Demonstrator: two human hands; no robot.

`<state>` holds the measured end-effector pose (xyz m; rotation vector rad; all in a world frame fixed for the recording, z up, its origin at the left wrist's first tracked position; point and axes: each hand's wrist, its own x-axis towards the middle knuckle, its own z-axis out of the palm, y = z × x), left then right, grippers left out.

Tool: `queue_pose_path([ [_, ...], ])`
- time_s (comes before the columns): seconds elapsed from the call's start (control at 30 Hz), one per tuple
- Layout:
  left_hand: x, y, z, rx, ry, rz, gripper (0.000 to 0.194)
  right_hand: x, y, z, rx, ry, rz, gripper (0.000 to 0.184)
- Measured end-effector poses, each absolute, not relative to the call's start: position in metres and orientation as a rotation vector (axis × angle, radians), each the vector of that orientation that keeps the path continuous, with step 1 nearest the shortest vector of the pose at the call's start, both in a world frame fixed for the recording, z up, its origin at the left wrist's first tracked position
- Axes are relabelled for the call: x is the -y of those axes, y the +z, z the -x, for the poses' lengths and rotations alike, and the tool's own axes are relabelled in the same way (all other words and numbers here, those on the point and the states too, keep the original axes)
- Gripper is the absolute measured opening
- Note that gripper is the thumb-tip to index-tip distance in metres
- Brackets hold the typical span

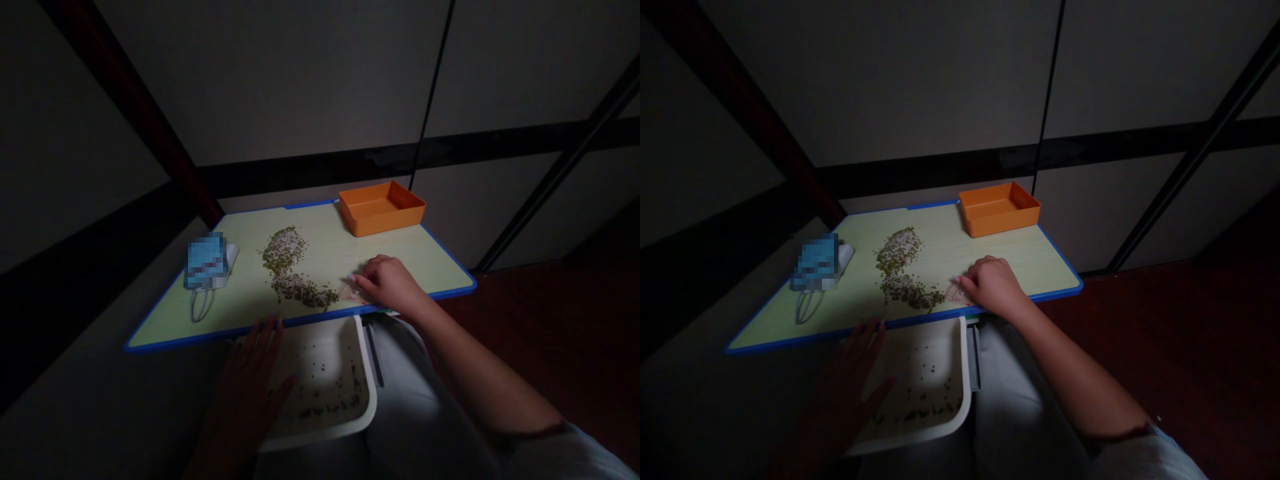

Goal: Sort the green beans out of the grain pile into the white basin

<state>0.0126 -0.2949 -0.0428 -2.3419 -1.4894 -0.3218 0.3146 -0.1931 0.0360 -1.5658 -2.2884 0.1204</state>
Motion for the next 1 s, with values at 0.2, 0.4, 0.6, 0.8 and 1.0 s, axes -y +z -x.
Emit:
queue_pose_path([
  [0.2,0.295,-0.043,-0.011,1.493,-0.299,2.336,0.081,0.191,0.036,-0.313,2.273,0.050,1.663,0.039],
  [0.4,0.296,-0.041,-0.013,1.482,-0.321,2.344,0.080,0.187,0.040,-0.306,2.279,-0.001,1.688,0.039],
  [0.6,0.296,-0.040,-0.014,1.473,-0.323,2.332,0.078,0.179,0.039,-0.304,2.330,0.060,1.599,0.043],
  [0.8,0.295,-0.042,-0.012,1.457,-0.309,2.328,0.080,0.181,0.037,-0.311,2.305,0.171,1.510,0.038],
  [1.0,0.295,-0.040,-0.013,1.426,-0.314,2.323,0.079,0.186,0.035,-0.317,2.267,0.253,1.450,0.038],
])
